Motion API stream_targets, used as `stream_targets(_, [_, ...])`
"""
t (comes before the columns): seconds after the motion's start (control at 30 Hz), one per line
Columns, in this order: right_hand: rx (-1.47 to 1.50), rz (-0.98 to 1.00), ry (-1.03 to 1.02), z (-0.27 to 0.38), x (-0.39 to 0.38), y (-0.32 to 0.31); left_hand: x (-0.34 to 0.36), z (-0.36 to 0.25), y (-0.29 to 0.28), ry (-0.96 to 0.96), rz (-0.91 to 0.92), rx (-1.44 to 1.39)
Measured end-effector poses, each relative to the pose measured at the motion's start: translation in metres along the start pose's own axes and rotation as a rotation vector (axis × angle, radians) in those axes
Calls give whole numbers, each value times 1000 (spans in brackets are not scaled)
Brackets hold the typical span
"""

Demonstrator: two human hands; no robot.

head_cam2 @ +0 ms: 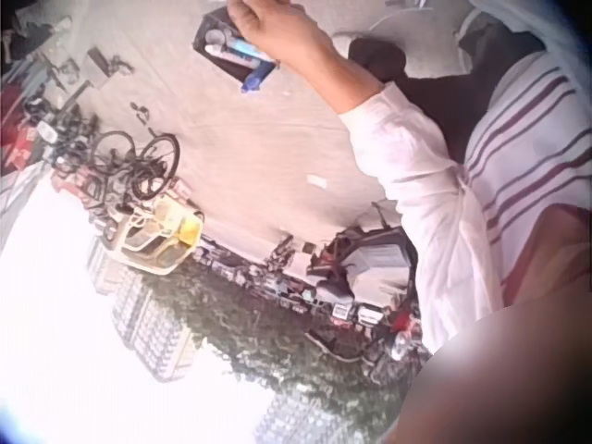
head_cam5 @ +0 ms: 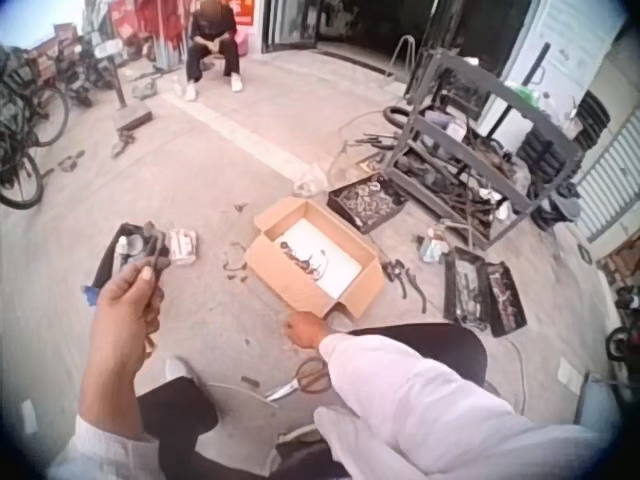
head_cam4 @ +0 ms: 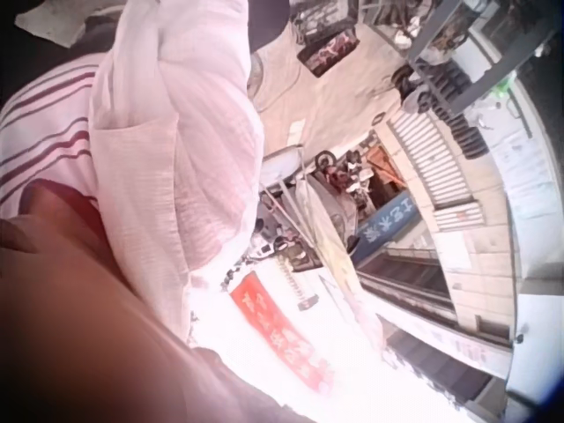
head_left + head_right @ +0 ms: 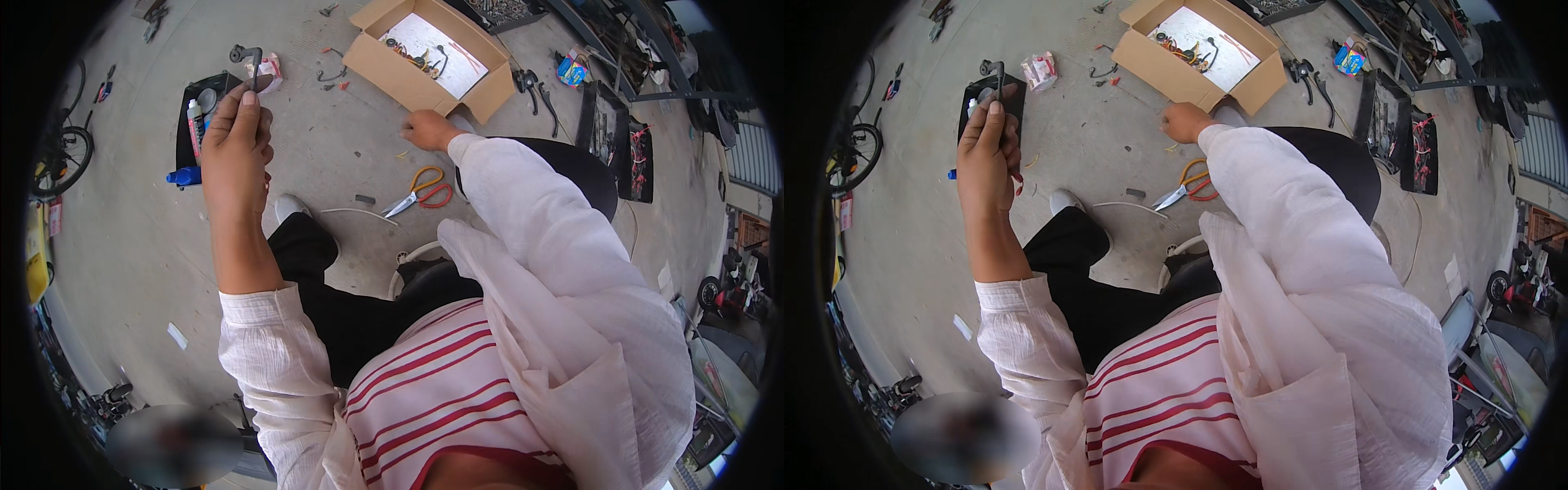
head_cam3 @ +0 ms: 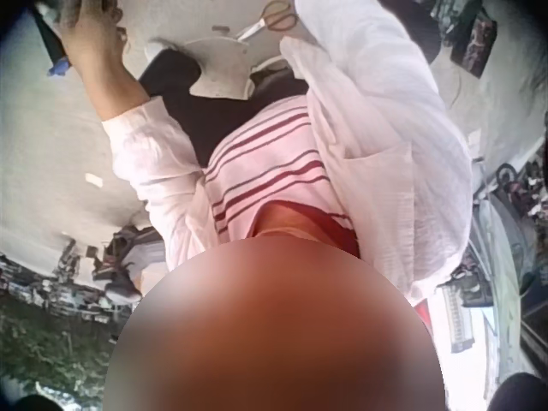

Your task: The person sits and uses scissors and pliers to cut and bend small metal pieces retrieved from a cardboard box. They repeatedly trim and adjust the metal, placing finished pieces back into the box.

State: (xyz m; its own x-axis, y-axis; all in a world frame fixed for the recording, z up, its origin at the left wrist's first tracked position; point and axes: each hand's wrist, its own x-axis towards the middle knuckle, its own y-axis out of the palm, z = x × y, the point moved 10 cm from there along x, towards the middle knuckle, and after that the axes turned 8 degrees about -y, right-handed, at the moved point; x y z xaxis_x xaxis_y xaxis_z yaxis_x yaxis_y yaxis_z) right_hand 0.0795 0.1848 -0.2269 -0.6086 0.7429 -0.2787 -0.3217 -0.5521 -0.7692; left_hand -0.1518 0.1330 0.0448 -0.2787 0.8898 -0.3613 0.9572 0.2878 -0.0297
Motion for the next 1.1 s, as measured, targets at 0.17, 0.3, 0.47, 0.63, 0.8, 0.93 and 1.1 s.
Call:
stream_targets(0.17, [-292, 362, 165, -59, -63, 154, 1, 17, -14, -53, 100, -288])
stream_targets(0.3, [-500, 98, -92, -48, -70, 195, 2, 16, -8, -151, 71, -333])
stream_targets(0.47, [-396, 312, -177, -42, -61, 206, 13, 23, -22, -193, 49, -364])
stream_targets(0.63, [-65, 201, -77, -19, -47, 163, 15, 8, -30, -115, -11, -199])
stream_targets(0.8, [441, -157, 11, 78, 5, 8, 10, -16, -45, 88, -205, 79])
stream_targets(0.93, [385, -115, -207, 179, -14, -119, 5, -21, -43, 228, -274, 198])
stream_targets(1.1, [258, 1, -239, 226, -59, -157, -9, -31, -35, 313, -344, 433])
